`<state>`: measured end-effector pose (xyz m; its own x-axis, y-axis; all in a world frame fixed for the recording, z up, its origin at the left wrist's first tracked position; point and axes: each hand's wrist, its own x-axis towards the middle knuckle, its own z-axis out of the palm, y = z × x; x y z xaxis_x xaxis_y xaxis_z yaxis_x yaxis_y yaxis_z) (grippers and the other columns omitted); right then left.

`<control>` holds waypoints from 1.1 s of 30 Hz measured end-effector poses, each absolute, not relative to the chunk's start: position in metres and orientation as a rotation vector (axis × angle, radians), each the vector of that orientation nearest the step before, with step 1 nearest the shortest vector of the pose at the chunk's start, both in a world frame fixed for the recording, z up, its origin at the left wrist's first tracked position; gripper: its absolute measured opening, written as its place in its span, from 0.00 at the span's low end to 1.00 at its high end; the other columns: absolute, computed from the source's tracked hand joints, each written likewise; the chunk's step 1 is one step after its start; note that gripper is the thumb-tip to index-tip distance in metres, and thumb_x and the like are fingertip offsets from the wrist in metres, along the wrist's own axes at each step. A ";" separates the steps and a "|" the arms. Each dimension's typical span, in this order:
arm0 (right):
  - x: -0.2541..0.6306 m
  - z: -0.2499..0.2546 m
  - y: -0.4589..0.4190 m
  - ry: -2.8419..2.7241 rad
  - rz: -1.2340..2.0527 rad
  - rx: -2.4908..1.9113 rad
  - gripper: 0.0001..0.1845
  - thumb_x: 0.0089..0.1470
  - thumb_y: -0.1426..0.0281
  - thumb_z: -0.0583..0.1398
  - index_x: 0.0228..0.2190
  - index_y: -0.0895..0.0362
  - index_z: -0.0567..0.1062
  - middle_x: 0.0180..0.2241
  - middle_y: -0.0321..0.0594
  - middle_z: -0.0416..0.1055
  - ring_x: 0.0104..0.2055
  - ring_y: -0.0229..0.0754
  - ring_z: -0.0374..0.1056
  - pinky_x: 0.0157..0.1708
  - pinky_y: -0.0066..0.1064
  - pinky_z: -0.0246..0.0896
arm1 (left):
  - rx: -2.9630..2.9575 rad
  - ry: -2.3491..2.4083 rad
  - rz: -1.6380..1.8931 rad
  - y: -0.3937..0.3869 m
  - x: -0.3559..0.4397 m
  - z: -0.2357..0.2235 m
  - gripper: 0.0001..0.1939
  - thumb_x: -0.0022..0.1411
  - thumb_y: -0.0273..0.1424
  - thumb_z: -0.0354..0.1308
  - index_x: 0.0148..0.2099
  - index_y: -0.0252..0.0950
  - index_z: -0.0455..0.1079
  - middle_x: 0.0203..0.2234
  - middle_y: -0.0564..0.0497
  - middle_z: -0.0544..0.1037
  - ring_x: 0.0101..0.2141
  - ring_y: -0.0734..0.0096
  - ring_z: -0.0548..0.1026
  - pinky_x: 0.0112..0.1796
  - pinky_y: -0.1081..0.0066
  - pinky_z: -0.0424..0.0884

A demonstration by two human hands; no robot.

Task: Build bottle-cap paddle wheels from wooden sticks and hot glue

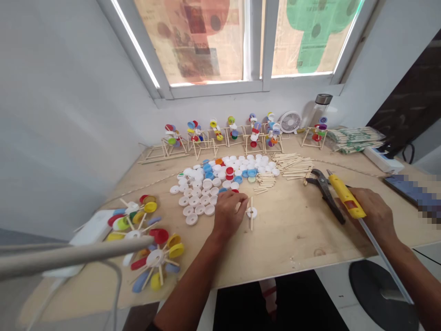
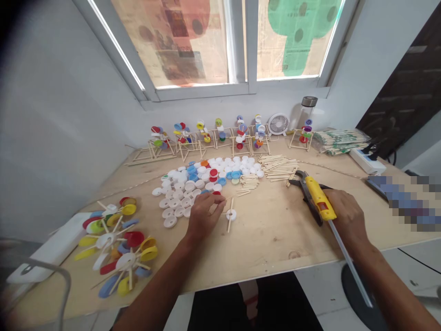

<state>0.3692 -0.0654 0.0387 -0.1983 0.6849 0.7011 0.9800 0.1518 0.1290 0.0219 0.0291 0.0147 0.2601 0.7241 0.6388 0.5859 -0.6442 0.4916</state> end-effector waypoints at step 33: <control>0.411 0.036 -0.072 -1.967 -0.523 -1.701 0.19 0.52 0.61 0.57 0.45 0.54 0.71 0.43 0.52 0.72 0.45 0.50 0.67 0.41 0.41 0.59 | 1.230 1.084 1.404 0.008 0.027 0.044 0.07 0.51 0.33 0.62 0.31 0.35 0.72 0.22 0.52 0.78 0.28 0.70 0.76 0.38 0.66 0.70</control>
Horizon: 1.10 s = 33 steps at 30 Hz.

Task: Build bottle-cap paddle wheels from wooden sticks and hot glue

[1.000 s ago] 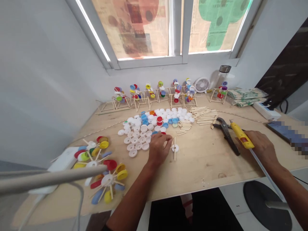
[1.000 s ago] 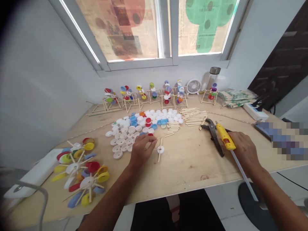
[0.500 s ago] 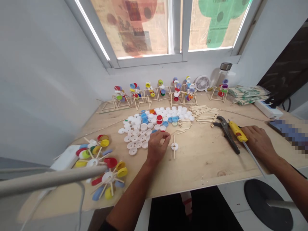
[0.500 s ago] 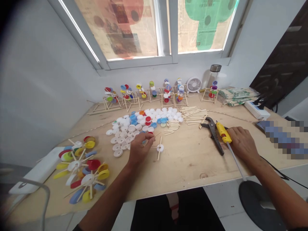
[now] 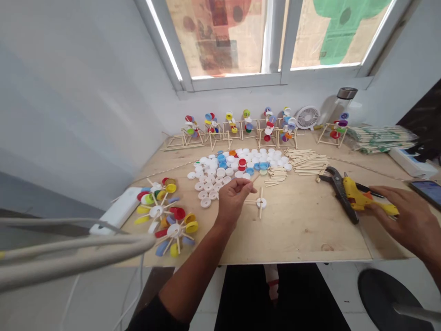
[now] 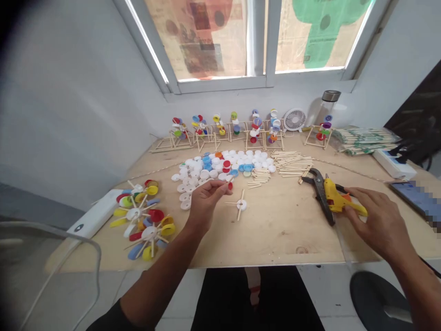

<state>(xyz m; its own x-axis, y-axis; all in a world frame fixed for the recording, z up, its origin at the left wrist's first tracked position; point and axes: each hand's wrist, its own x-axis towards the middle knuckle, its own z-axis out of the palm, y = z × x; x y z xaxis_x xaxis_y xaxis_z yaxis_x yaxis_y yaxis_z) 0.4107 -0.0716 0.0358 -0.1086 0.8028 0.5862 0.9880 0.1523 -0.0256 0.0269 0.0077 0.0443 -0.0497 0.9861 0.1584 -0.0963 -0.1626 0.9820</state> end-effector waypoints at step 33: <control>0.226 0.036 -0.012 -1.860 1.055 -1.581 0.19 0.54 0.54 0.54 0.26 0.57 0.72 0.19 0.32 0.60 0.22 0.33 0.53 0.21 0.25 0.48 | 2.280 1.478 0.947 -0.013 0.017 0.018 0.09 0.58 0.23 0.54 0.39 0.37 0.72 0.38 0.50 0.77 0.42 0.63 0.69 0.43 0.62 0.64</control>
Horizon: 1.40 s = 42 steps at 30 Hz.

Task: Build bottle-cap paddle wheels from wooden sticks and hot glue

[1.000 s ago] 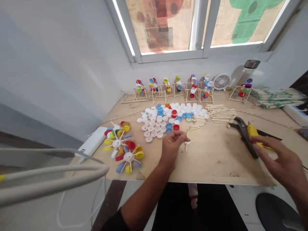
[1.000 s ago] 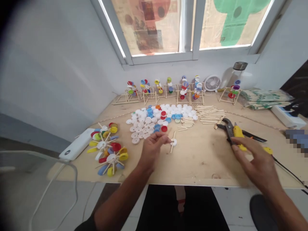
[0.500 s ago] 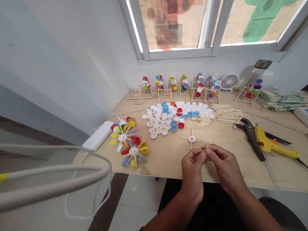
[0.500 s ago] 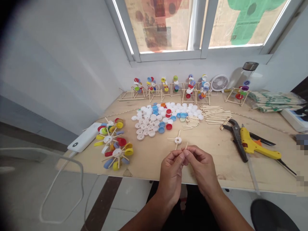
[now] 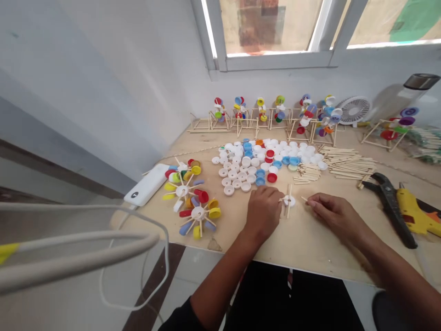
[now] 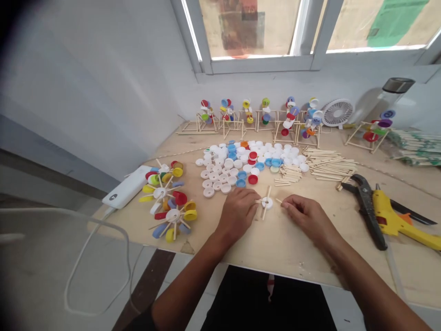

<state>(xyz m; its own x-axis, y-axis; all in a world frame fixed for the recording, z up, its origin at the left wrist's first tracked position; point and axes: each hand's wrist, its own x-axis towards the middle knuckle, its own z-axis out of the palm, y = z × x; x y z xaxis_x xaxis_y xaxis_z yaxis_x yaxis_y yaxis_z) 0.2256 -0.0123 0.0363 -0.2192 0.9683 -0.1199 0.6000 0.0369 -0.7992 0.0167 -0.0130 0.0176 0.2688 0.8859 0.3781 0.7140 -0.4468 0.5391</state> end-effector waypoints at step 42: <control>0.216 0.017 0.001 -2.251 0.598 -1.527 0.14 0.59 0.64 0.52 0.32 0.54 0.76 0.33 0.40 0.74 0.33 0.39 0.69 0.34 0.31 0.62 | 2.412 1.494 0.838 0.000 0.019 0.004 0.10 0.61 0.22 0.51 0.37 0.37 0.72 0.34 0.50 0.77 0.36 0.65 0.71 0.38 0.62 0.61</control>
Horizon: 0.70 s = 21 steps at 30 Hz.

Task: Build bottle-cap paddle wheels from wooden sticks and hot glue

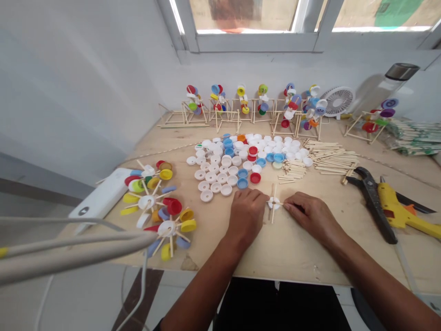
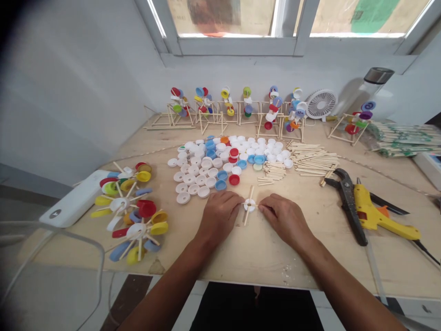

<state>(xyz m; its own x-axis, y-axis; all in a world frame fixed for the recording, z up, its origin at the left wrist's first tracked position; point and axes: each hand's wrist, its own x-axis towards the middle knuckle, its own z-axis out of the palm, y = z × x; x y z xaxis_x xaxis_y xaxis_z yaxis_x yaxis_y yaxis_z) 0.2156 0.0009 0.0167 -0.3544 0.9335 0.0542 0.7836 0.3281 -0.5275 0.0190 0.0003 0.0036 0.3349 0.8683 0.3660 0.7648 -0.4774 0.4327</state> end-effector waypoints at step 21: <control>0.215 0.017 0.002 -2.297 0.568 -1.529 0.13 0.58 0.65 0.51 0.32 0.54 0.75 0.32 0.39 0.73 0.33 0.39 0.68 0.33 0.30 0.61 | 2.452 1.497 0.825 0.001 0.019 0.003 0.08 0.61 0.23 0.52 0.37 0.37 0.72 0.33 0.50 0.77 0.37 0.65 0.71 0.38 0.63 0.60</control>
